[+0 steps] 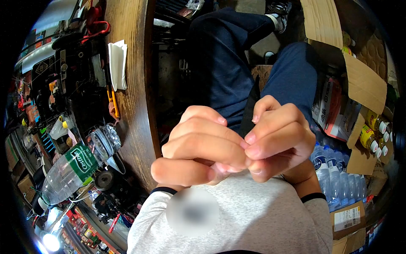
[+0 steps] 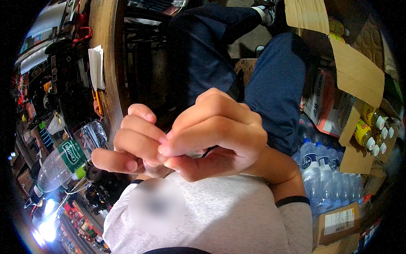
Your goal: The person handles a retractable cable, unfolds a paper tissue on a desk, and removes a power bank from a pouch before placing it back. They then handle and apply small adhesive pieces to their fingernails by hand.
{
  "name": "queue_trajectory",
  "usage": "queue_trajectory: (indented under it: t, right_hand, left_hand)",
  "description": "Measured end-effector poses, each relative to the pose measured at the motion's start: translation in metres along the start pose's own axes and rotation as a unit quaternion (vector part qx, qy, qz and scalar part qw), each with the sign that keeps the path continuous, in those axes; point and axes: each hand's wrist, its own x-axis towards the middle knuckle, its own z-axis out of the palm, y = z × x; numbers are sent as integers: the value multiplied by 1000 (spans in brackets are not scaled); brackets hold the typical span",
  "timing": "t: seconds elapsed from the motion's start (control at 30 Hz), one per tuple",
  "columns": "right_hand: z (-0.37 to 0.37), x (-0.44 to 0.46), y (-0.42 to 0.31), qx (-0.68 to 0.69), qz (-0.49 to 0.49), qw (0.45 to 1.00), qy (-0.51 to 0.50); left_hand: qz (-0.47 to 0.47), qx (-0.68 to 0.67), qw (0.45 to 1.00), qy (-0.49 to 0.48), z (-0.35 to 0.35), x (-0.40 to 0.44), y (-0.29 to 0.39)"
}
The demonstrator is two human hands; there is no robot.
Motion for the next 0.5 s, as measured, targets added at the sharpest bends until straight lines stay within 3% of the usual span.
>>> queue_trajectory:
  t: [0.17,0.2,0.5]
  right_hand:
    - [-2,0,-1,-8,-2,1000,1]
    - [-5,0,-2,-27,-2,999,-37]
    - [-5,1,-6,-37,18,997,-72]
  left_hand:
    - [-23,-8,999,44,8,-1,3]
    - [-28,-23,998,55,9,-1,3]
    - [-27,-88,995,43,3,-2,-2]
